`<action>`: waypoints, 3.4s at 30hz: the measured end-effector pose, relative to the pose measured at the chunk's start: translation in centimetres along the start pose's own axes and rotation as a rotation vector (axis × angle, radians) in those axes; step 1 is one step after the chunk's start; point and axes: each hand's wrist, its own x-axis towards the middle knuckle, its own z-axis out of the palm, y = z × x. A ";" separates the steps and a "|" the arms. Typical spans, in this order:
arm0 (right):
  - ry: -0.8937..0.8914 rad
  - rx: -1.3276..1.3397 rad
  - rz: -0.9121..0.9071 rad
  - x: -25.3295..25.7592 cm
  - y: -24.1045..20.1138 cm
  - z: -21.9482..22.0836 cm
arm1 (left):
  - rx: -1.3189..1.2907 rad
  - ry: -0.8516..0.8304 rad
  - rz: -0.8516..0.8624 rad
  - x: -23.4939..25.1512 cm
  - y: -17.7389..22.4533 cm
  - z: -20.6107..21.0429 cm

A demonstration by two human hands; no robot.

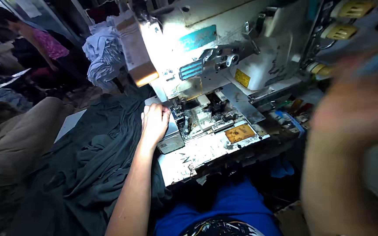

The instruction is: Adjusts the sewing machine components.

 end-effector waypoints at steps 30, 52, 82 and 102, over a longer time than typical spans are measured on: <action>-1.168 0.037 0.220 -7.3 2.0 8.9 | -0.046 0.018 0.019 0.2 -0.5 0.4; -0.713 -0.307 -0.088 -6.7 -3.1 7.8 | -0.905 0.094 0.109 -14.2 4.7 -2.5; -0.601 -0.081 0.470 -5.4 -1.4 11.1 | -0.687 0.395 0.427 -6.8 8.3 2.0; -0.363 0.122 0.487 -5.5 0.5 13.0 | -1.034 0.242 0.059 -5.7 7.9 1.9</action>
